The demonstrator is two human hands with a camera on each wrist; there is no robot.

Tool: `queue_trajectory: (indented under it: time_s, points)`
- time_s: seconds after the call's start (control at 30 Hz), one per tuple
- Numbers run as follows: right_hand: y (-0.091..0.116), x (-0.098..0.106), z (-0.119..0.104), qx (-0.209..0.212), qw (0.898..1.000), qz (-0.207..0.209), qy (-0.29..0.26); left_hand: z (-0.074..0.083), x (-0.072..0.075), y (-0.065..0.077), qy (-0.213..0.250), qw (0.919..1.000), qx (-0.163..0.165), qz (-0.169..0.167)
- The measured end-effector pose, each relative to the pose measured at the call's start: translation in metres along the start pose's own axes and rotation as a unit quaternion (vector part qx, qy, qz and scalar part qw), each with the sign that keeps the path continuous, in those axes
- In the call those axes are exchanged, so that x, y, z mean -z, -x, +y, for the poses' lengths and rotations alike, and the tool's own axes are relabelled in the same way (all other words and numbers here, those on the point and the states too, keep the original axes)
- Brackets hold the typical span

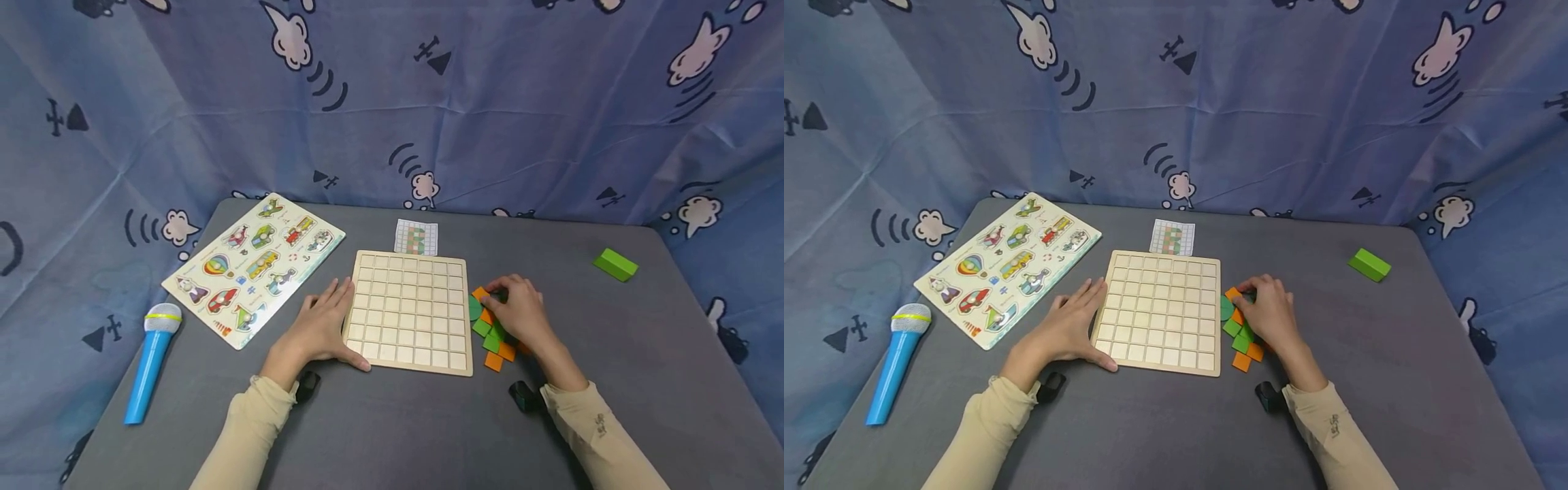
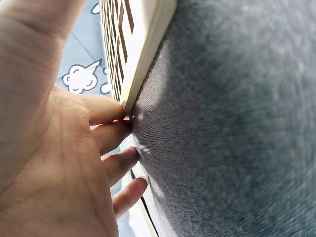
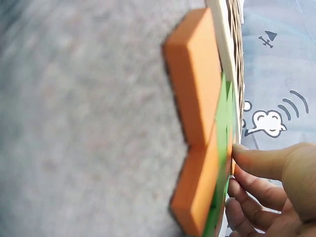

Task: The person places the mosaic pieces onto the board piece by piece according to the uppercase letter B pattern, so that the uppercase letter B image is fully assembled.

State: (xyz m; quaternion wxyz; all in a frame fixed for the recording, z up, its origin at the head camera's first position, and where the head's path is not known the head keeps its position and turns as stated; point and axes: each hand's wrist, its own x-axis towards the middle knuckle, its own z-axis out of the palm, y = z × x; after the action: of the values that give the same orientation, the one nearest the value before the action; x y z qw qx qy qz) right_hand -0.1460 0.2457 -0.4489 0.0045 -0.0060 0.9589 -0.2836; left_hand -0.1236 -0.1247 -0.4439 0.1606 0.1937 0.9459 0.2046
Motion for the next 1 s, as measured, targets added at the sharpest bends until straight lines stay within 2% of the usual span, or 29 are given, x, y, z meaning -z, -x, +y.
queue_trajectory:
  time_s: [0.2, 0.43, 0.53, 1.0]
  points:
    - [-0.003, -0.001, -0.005, 0.01, 0.999, -0.004, -0.032, 0.001, -0.001, 0.0, -0.007, 1.0, 0.002, 0.001]
    - [-0.007, -0.002, -0.014, 0.023, 0.997, 0.043, -0.058, 0.002, -0.002, -0.001, -0.01, 0.9999, 0.005, -0.002]
    - [-0.011, -0.006, -0.022, 0.023, 0.995, 0.048, -0.079, 0.002, -0.002, -0.001, -0.012, 0.9999, 0.004, 0.0]
    - [-0.037, -0.041, -0.067, 0.033, 0.987, -0.014, -0.156, 0.005, -0.001, -0.003, -0.017, 0.9997, 0.015, -0.002]
